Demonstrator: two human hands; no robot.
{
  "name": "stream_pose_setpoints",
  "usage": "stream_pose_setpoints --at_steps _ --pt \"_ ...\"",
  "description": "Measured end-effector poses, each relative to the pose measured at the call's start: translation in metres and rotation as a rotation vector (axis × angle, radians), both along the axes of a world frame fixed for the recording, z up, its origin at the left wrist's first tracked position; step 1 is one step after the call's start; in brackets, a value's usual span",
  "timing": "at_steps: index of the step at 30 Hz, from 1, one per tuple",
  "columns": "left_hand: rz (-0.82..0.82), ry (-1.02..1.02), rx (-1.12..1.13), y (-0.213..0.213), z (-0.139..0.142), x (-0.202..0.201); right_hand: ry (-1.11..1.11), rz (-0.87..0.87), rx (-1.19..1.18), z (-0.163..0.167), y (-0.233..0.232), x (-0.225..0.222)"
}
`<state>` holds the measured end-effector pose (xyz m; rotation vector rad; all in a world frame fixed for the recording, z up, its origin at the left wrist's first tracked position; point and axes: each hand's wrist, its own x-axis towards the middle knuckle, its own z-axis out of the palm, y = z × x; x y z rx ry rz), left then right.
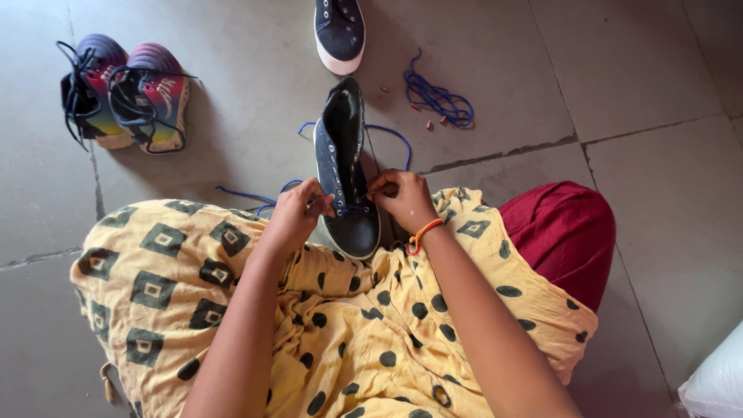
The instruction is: The person sits on the floor and removes the lace from a black high-top sneaker, then threads a blue shoelace through the eyelets of the sneaker, pulling the lace through and working it along the shoe. A pair of colorful sneakers and spare laces lie nearby on the floor.
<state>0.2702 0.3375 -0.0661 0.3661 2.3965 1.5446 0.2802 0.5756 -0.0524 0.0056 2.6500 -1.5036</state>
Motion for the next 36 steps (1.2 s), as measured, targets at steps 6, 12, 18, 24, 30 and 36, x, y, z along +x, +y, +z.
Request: stream_pose_setpoints --at_steps 6,12,18,24,30,36 --pt "0.195 -0.281 0.268 -0.023 0.022 0.001 -0.301 -0.010 -0.235 0.025 0.021 0.001" --pt "0.433 -0.289 0.634 -0.089 0.066 0.016 -0.012 -0.059 -0.804 0.071 0.066 0.005" --pt "0.652 -0.126 0.630 -0.112 0.103 0.019 0.434 -0.373 -0.383 0.079 0.078 -0.004" --pt "0.651 0.364 -0.351 -0.073 0.079 0.009 0.180 -0.474 0.574 0.066 0.059 0.012" --pt "0.285 0.305 -0.347 0.008 0.040 0.032 0.272 0.088 0.308 0.054 -0.002 0.021" --pt "0.152 0.412 -0.281 0.018 0.030 0.039 0.267 0.183 0.465 0.039 -0.034 0.034"
